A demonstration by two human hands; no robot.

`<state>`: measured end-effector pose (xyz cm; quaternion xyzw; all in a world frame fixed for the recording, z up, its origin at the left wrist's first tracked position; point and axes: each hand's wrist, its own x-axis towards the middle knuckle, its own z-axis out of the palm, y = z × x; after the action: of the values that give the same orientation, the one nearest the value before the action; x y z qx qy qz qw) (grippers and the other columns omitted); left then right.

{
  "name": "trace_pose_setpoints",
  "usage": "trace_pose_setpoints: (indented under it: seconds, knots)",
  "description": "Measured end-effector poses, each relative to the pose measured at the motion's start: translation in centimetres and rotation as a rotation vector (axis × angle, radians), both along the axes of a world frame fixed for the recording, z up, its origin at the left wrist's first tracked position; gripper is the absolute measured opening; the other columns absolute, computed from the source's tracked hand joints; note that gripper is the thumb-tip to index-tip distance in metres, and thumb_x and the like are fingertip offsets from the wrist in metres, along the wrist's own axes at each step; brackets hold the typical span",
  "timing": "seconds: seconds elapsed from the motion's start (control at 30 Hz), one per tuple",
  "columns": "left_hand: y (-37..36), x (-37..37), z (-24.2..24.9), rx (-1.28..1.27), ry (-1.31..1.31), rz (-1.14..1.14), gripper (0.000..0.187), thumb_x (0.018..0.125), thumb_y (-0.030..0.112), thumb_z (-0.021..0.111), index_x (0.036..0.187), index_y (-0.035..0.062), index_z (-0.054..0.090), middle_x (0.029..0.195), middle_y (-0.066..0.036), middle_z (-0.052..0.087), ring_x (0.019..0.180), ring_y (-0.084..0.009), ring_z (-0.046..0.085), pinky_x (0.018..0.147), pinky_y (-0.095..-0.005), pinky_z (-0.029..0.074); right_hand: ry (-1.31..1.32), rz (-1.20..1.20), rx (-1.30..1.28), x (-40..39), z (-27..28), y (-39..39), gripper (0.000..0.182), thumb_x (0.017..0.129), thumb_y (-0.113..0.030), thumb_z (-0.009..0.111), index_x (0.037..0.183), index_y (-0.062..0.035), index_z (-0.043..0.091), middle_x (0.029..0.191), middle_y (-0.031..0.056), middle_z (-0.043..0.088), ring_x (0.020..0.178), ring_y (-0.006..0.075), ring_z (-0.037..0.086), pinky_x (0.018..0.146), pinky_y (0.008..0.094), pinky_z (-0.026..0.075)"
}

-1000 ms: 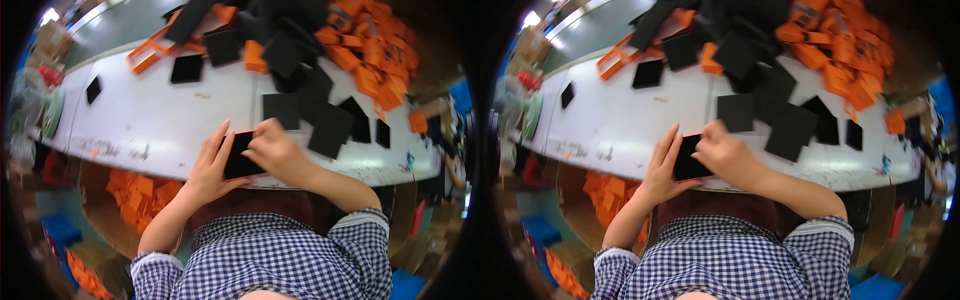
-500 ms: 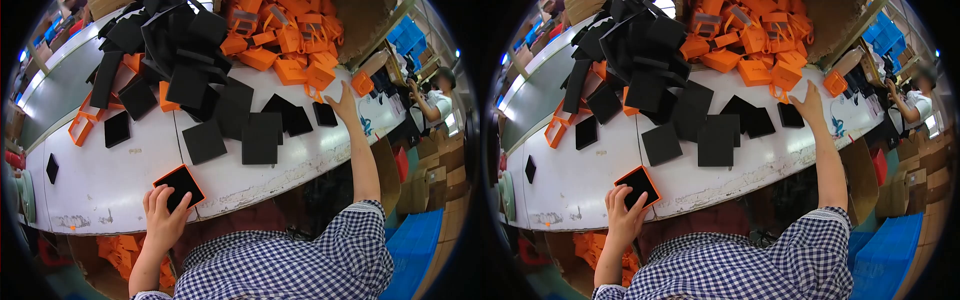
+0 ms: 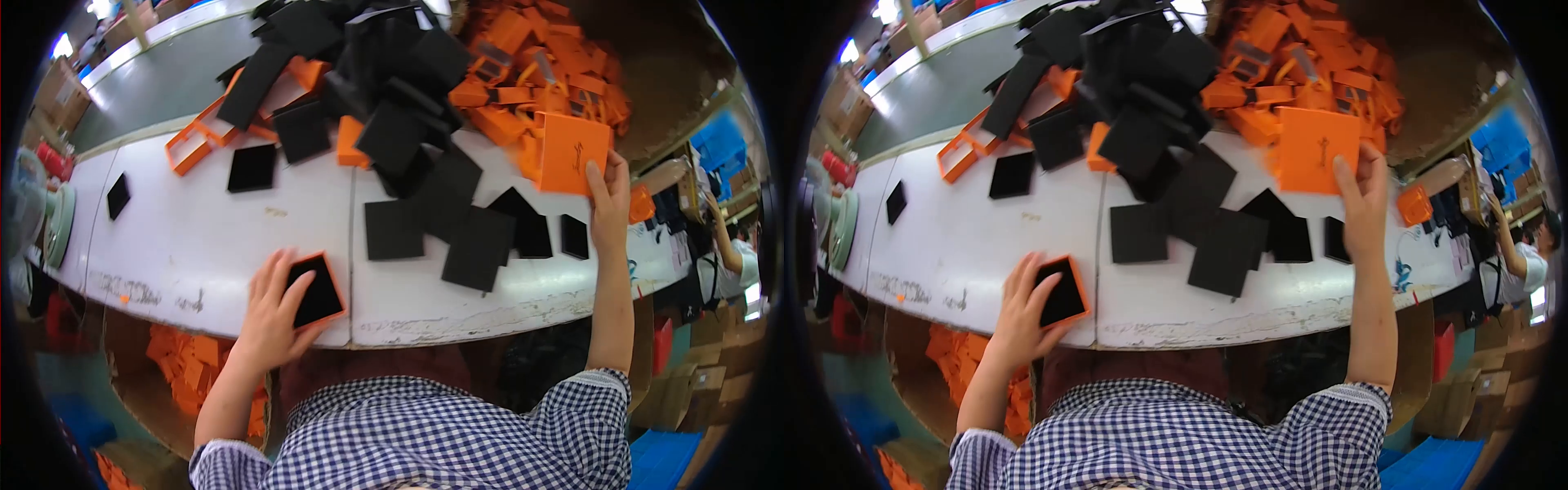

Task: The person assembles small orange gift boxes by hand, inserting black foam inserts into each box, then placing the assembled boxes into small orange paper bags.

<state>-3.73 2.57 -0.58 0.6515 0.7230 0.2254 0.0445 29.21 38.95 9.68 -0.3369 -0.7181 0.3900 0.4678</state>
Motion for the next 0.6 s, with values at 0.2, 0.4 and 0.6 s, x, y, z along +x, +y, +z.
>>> trace_pose_setpoints:
  seconds: [0.2, 0.4, 0.6]
  knots:
    - [-3.8, -2.6, 0.1, -0.089, 0.134, 0.158, 0.078, 0.084, 0.037, 0.079, 0.145, -0.0027, 0.050, 0.158, -0.026, 0.037, 0.141, -0.0457, 0.038, 0.115, -0.0536, 0.033, 0.033, 0.549, -0.568, -12.6, -7.5, -15.0, 0.037, 0.105, -0.014, 0.062, 0.131, 0.0007, 0.041, 0.128, 0.0118, 0.058, 0.112, 0.0117, 0.061, 0.098, 0.0287, 0.051]
    - [-11.0, -7.6, -0.7, -0.087, 0.149, 0.448, 0.080, 0.083, 0.031, 0.080, 0.148, -0.0021, 0.047, 0.160, -0.023, 0.034, 0.145, -0.0426, 0.034, 0.117, -0.0520, 0.032, -0.527, 0.619, -0.162, -17.1, -8.5, -17.4, 0.035, 0.101, -0.026, 0.069, 0.115, 0.0000, 0.050, 0.095, 0.0158, 0.068, 0.073, 0.0182, 0.068, 0.066, 0.0319, 0.057]
    - [-11.1, -7.7, -0.8, 0.003, 0.011, 0.434, 0.083, 0.077, 0.021, 0.075, 0.149, -0.0029, 0.041, 0.163, -0.020, 0.033, 0.146, -0.0416, 0.033, 0.122, -0.0512, 0.028, -0.432, 0.847, 0.751, -22.2, -4.3, -19.9, 0.024, 0.085, -0.016, 0.075, 0.099, -0.0019, 0.062, 0.104, 0.0165, 0.066, 0.099, 0.0312, 0.066, 0.082, 0.0434, 0.053]
